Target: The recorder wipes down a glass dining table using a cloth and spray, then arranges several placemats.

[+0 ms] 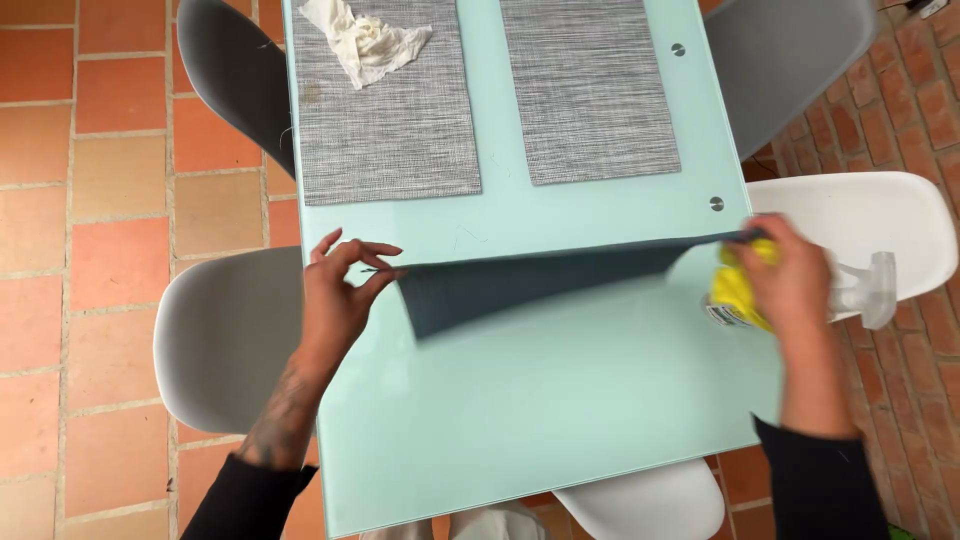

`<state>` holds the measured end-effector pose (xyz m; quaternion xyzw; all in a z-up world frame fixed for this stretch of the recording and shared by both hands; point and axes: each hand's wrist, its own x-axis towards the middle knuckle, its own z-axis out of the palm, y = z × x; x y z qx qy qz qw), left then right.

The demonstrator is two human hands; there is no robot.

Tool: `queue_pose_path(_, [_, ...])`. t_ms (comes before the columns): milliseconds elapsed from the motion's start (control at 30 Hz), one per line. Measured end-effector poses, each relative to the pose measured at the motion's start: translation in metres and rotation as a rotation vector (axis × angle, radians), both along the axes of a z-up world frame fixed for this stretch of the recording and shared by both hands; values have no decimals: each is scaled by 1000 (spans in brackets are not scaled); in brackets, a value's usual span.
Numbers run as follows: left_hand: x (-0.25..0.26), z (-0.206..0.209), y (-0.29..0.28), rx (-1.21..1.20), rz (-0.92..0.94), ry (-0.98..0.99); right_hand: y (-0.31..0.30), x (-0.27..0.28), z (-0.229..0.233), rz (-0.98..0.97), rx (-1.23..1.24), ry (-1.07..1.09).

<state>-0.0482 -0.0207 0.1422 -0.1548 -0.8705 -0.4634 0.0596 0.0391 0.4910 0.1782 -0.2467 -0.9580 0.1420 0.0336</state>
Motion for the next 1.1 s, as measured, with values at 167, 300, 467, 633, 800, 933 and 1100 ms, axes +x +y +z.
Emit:
queue_pose_path(167, [64,48,-6,42,-117,184,11,107,16,140,34,366])
queue_pose_path(300, [104,-28,-2,12,-180,168,0,152,-69,-108,-48,78])
queue_pose_path(467, [155,-130,-2,-246,-289,-94,-17,198,-167,-129,-72,-216])
queue_pose_path(633, [196,-167,-1,-417,-432,-271,1,221,-188,-208,-138,-356])
queue_pose_path(800, [178,-133,2,-510,-535,-415,36,232,-152,-446,-155,-219])
queue_pose_path(933, [152,-169,10,-583,-374,-152,-39,173,-149,-314,-384,228])
queue_pose_path(1100, [99,-110,50,-1020,-482,-291,-240,80,-200,-2,-648,275])
